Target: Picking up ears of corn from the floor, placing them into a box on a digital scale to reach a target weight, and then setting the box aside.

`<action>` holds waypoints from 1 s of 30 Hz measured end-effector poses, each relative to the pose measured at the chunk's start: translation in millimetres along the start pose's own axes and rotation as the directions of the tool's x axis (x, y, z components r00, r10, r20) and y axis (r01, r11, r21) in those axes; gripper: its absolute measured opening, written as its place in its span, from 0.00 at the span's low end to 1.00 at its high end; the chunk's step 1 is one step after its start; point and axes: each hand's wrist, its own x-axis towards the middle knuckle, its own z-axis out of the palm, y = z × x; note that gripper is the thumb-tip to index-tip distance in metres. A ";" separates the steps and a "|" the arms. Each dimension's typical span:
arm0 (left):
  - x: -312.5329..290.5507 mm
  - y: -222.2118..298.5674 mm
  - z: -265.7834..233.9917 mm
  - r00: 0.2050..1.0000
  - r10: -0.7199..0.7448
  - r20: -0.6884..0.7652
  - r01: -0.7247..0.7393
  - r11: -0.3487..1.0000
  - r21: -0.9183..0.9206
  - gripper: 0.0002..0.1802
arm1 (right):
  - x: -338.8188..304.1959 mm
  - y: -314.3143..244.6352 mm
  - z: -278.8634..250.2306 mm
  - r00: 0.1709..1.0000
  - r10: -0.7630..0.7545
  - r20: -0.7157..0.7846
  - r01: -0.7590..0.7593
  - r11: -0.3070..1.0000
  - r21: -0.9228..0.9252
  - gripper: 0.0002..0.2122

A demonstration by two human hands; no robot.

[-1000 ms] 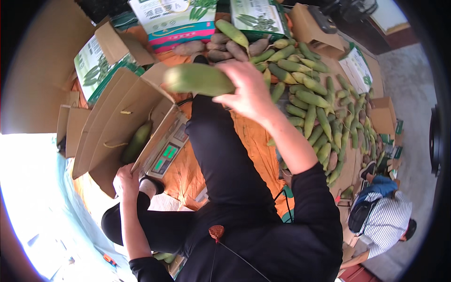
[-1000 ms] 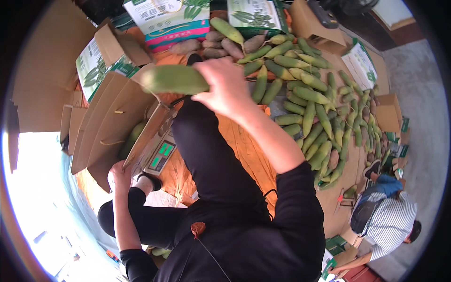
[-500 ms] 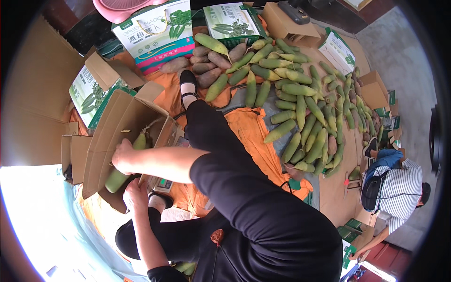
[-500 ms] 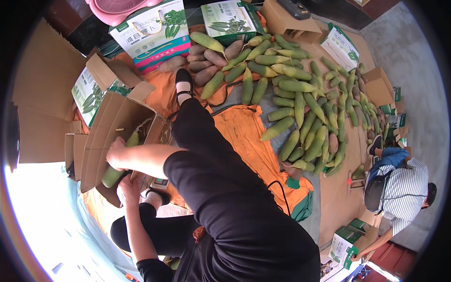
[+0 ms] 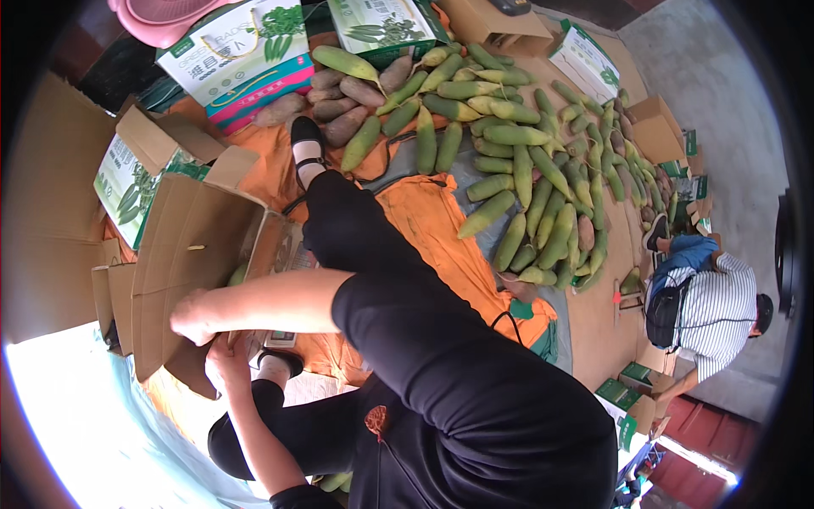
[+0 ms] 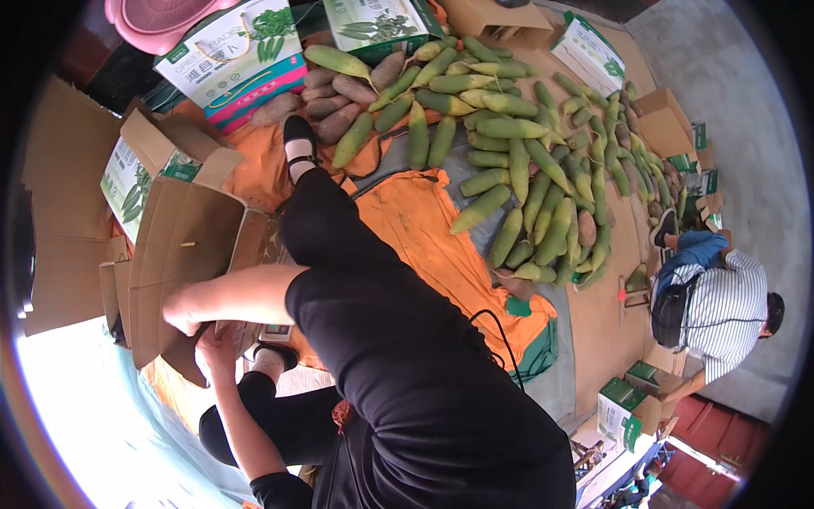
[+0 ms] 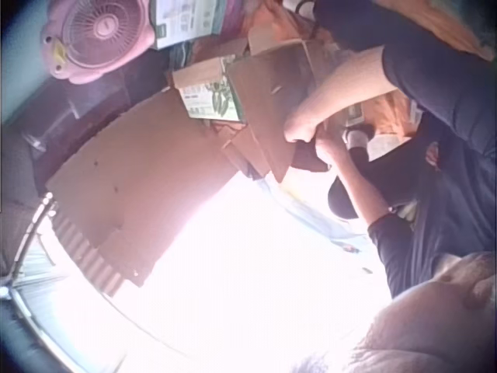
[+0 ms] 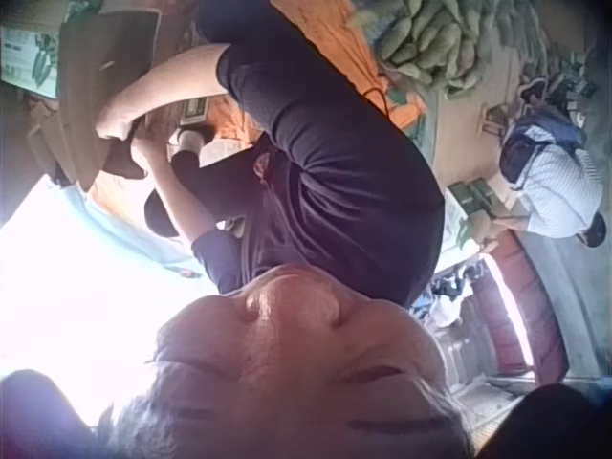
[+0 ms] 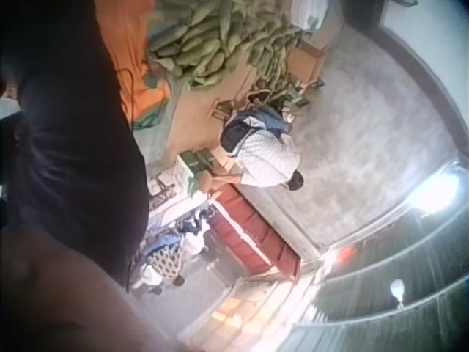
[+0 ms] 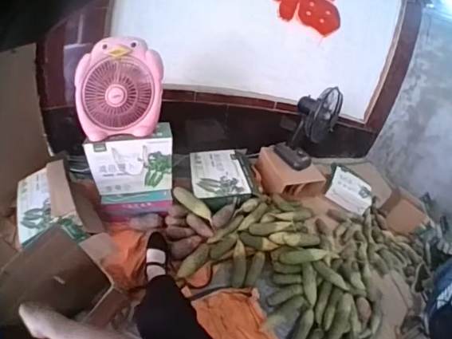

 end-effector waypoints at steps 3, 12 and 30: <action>-0.5 12.7 -10.3 0.998 -0.002 0.062 -0.004 0.996 0.089 0.07 | -66.6 -4.1 -62.9 0.939 -0.180 -0.292 0.214 0.973 0.088 0.16; 0.3 21.8 -11.9 0.998 -0.042 0.043 0.033 0.979 0.203 0.11 | -297.5 181.3 -89.6 0.424 0.479 -0.769 0.052 0.834 0.549 0.11; -3.0 28.8 -13.0 0.997 -0.072 0.008 0.070 0.986 0.152 0.09 | -493.9 344.5 246.8 -0.425 0.853 0.304 0.147 -0.266 0.953 0.23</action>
